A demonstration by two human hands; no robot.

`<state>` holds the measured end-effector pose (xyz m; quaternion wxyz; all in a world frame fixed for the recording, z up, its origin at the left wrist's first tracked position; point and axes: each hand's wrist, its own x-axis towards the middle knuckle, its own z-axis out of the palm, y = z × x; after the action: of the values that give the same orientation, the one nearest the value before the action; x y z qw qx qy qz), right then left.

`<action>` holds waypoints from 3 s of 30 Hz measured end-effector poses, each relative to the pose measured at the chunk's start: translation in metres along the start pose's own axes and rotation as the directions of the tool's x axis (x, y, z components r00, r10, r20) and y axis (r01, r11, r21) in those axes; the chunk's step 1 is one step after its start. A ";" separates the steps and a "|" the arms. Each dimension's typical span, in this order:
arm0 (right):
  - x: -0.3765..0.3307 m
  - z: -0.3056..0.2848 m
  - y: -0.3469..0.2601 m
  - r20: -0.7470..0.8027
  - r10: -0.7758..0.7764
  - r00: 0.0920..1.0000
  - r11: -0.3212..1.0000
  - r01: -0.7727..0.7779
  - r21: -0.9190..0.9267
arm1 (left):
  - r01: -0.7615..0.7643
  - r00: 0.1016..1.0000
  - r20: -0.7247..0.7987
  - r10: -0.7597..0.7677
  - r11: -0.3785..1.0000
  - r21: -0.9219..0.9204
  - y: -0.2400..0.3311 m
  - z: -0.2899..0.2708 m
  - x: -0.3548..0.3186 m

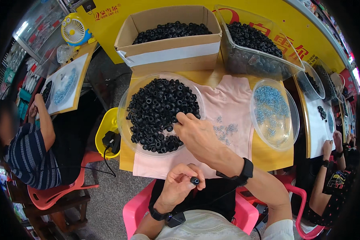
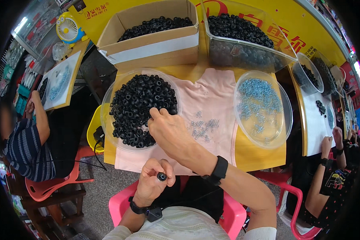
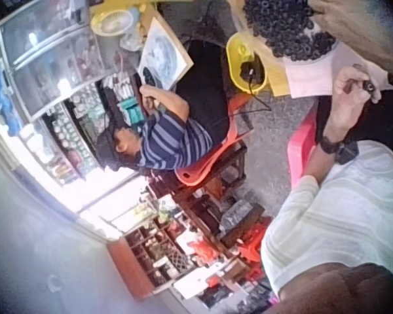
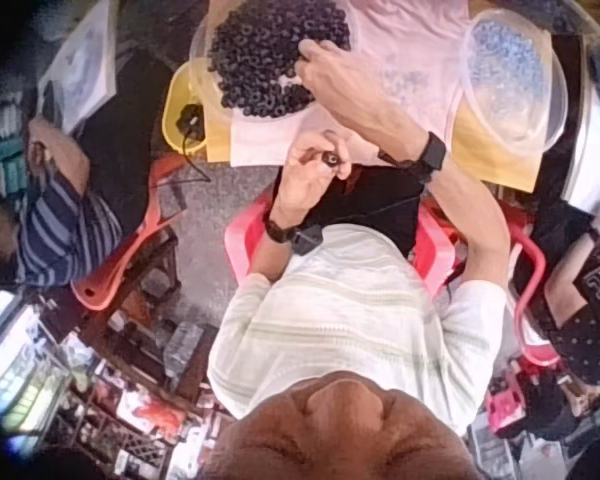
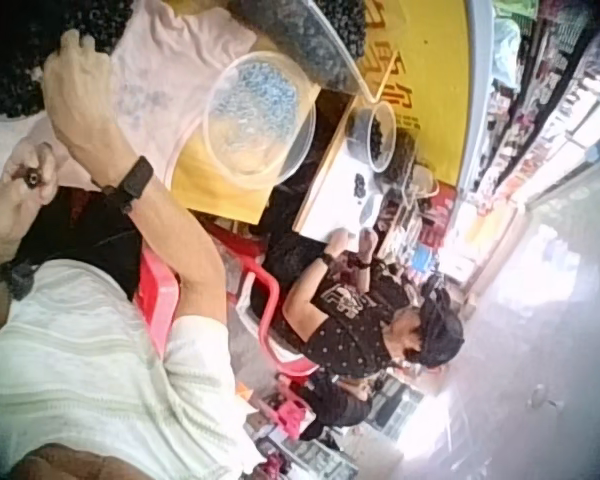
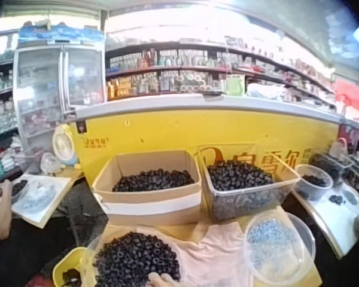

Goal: Manually assembling small plastic rings and pins on a workstation.

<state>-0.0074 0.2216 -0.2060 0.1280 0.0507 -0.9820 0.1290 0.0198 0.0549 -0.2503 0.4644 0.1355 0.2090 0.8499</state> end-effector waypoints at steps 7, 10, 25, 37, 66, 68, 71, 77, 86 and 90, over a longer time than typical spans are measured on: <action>0.008 0.009 0.000 0.032 0.036 0.999 0.994 -0.033 -0.108 | -0.007 1.000 0.002 0.006 0.999 0.047 0.002 -0.001 0.000; 0.004 -0.003 0.001 -0.066 0.091 0.994 0.994 -0.086 0.072 | -0.017 1.000 0.000 0.017 0.999 0.045 0.001 0.001 -0.001; -0.136 -0.033 0.006 -0.014 0.366 0.931 0.897 -0.348 0.272 | 0.054 0.996 -0.073 -0.041 0.982 0.179 -0.010 0.014 0.002; -0.147 -0.030 -0.001 -0.077 0.539 0.839 0.770 -0.453 0.448 | 0.031 0.995 -0.098 -0.013 0.982 0.188 -0.011 0.014 -0.001; -0.139 -0.069 -0.010 0.233 0.572 0.786 0.133 -0.370 0.920 | 0.135 0.981 -0.172 -0.092 0.957 0.258 -0.017 0.025 0.013; -0.139 -0.070 -0.011 0.207 0.558 0.803 0.171 -0.356 0.919 | 0.135 0.984 -0.147 -0.101 0.961 0.240 -0.017 0.026 0.013; -0.138 -0.073 -0.012 0.162 0.527 0.834 0.240 -0.329 0.913 | 0.131 0.985 -0.138 -0.100 0.961 0.242 -0.018 0.027 0.014; -0.137 -0.073 -0.012 0.019 0.432 0.902 0.479 -0.248 0.842 | 0.156 0.979 -0.167 -0.114 0.952 0.264 -0.019 0.031 0.014; -0.136 -0.071 -0.018 0.075 0.503 0.861 0.408 -0.313 0.858 | 0.131 0.984 -0.154 -0.091 0.954 0.269 -0.021 0.034 0.013; -0.137 -0.068 -0.016 0.126 0.539 0.833 0.254 -0.303 0.918 | 0.135 0.986 -0.136 -0.100 0.951 0.280 -0.019 0.034 0.012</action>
<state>0.1426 0.2340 -0.1745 0.1436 -0.1676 -0.6996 0.6796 0.0417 0.0822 -0.2291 0.4761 0.1376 0.3657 0.7878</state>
